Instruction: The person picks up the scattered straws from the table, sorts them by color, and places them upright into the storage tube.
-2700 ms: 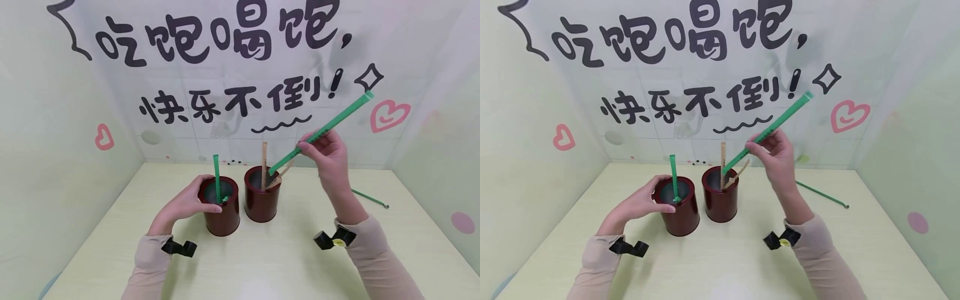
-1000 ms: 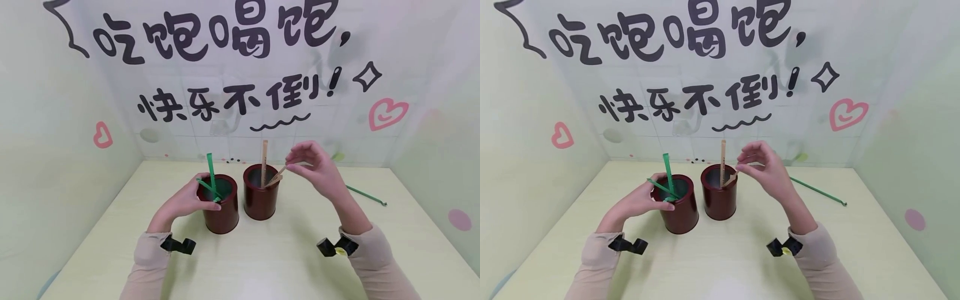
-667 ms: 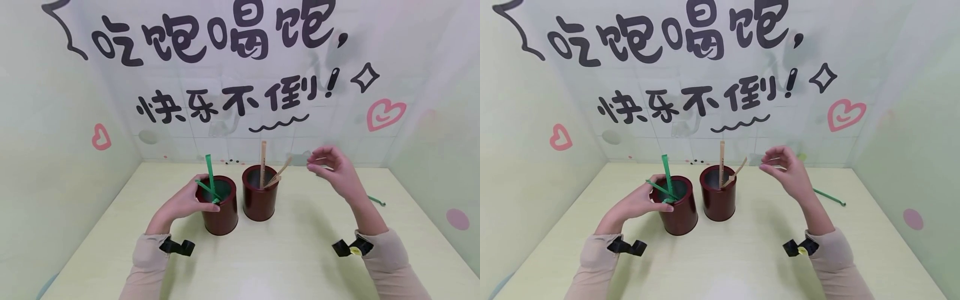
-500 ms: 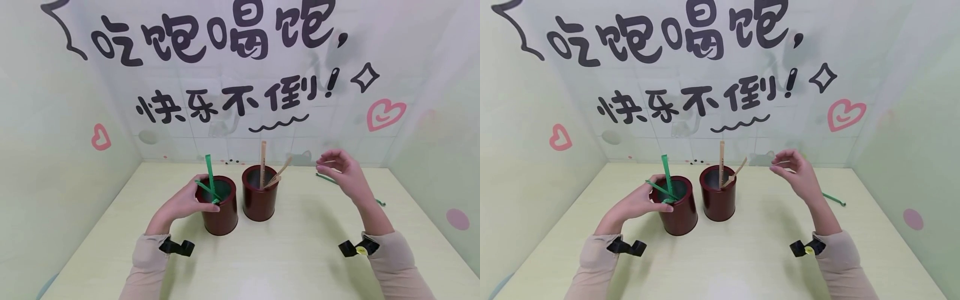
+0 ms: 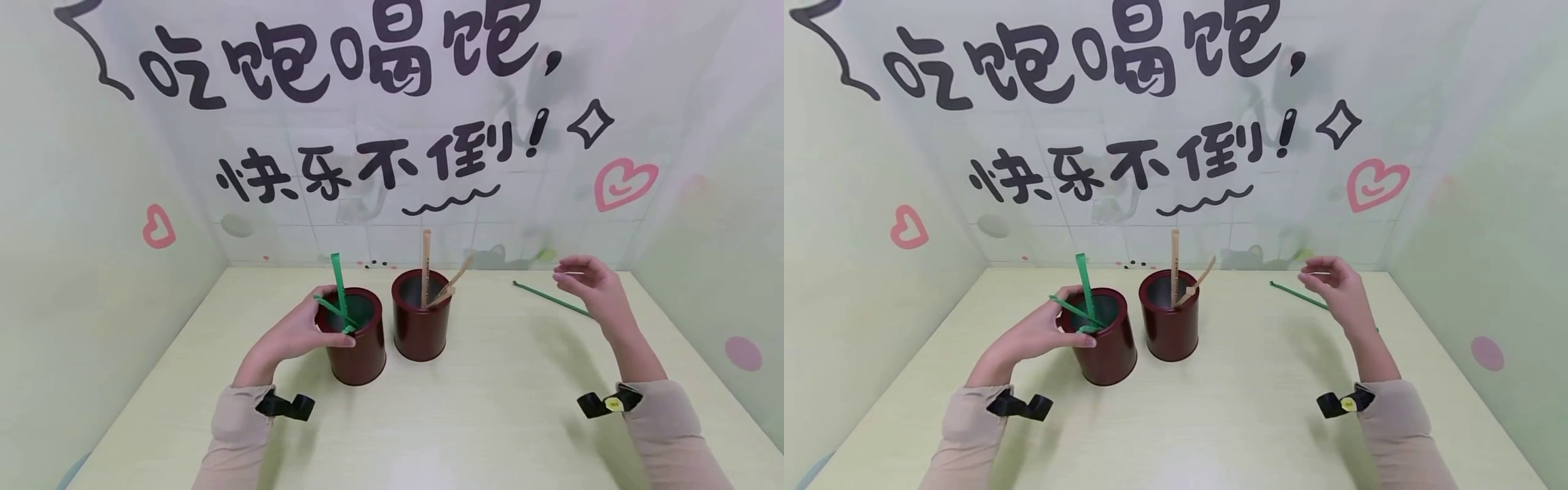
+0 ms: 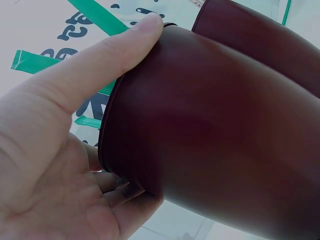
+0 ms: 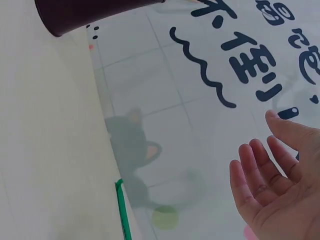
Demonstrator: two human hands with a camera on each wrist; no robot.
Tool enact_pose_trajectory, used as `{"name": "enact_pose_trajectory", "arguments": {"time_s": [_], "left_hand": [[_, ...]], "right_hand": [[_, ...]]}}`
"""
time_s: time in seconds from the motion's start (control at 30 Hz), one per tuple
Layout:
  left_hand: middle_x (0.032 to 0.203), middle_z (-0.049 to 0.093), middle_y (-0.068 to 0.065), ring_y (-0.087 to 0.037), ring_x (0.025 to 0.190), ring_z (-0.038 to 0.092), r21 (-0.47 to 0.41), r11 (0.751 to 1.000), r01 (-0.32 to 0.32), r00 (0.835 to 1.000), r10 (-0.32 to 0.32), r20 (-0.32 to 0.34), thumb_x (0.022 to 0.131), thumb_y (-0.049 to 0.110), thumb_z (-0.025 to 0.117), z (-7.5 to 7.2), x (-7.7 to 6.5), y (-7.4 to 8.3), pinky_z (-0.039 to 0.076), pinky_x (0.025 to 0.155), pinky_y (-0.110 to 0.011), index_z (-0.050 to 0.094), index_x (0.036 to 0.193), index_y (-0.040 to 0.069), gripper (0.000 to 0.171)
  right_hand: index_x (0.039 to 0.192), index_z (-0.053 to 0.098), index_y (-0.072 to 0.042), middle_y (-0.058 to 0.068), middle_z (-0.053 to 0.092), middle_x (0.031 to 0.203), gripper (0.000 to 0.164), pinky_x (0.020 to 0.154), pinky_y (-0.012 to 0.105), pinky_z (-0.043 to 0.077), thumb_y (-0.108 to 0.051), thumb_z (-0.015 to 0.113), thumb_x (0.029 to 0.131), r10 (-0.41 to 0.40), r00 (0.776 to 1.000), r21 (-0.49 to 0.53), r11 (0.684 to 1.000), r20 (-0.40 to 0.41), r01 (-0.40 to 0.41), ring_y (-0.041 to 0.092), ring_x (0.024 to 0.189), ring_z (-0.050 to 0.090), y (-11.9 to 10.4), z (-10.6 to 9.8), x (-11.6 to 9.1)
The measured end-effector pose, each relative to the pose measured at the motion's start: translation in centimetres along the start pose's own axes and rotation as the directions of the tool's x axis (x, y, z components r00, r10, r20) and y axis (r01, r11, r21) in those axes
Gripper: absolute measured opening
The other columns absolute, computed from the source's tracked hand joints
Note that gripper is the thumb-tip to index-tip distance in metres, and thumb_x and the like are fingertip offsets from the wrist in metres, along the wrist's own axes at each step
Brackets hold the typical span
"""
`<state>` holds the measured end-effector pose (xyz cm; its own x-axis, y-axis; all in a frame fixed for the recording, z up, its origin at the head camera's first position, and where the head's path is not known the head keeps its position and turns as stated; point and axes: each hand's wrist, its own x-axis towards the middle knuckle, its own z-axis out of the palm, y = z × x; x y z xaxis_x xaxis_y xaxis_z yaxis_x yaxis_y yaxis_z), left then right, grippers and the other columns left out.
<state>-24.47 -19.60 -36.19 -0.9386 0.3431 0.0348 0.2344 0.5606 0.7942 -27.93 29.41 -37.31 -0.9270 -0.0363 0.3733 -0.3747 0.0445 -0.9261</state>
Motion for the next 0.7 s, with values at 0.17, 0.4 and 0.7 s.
{"name": "enact_pose_trajectory", "arguments": {"time_s": [0.17,0.4,0.7], "left_hand": [[0.136,0.05,-0.021,-0.036,0.125,0.051,-0.008,1.0,0.008,1.0,-0.008,0.004,0.078,0.027,0.085,0.0,-0.1,0.1,0.046,0.104,-0.053,0.033,0.146,0.0,0.09],[0.134,0.052,-0.021,-0.035,0.123,0.052,-0.015,1.0,0.009,1.0,-0.009,0.007,0.079,0.027,0.085,0.0,0.1,-0.1,0.047,0.102,-0.051,0.032,0.146,0.0,0.09],[0.135,0.051,-0.021,-0.035,0.124,0.052,-0.021,1.0,0.012,1.0,-0.011,0.008,0.079,0.027,0.085,0.1,0.0,-0.1,0.047,0.102,-0.051,0.032,0.146,0.0,0.09]], "right_hand": [[0.107,0.064,-0.016,-0.014,0.07,0.096,0.021,0.075,0.011,0.056,-0.002,0.068,0.092,0.047,0.994,0.013,0.999,-0.098,-0.046,-0.004,0.084,0.068,1.5,-1.8,0.1],[0.101,0.064,-0.019,-0.018,0.067,0.09,0.017,0.071,0.008,0.054,-0.005,0.068,0.092,0.142,0.96,0.042,0.99,-0.243,-0.136,-0.007,0.079,0.066,3.4,-3.5,-0.1],[0.112,0.063,-0.011,-0.032,0.058,0.086,0.022,0.071,0.004,0.049,-0.025,0.068,0.095,0.282,0.896,-0.209,0.907,-0.343,-0.366,-0.015,0.078,0.056,5.8,-5.5,-0.1]]}}
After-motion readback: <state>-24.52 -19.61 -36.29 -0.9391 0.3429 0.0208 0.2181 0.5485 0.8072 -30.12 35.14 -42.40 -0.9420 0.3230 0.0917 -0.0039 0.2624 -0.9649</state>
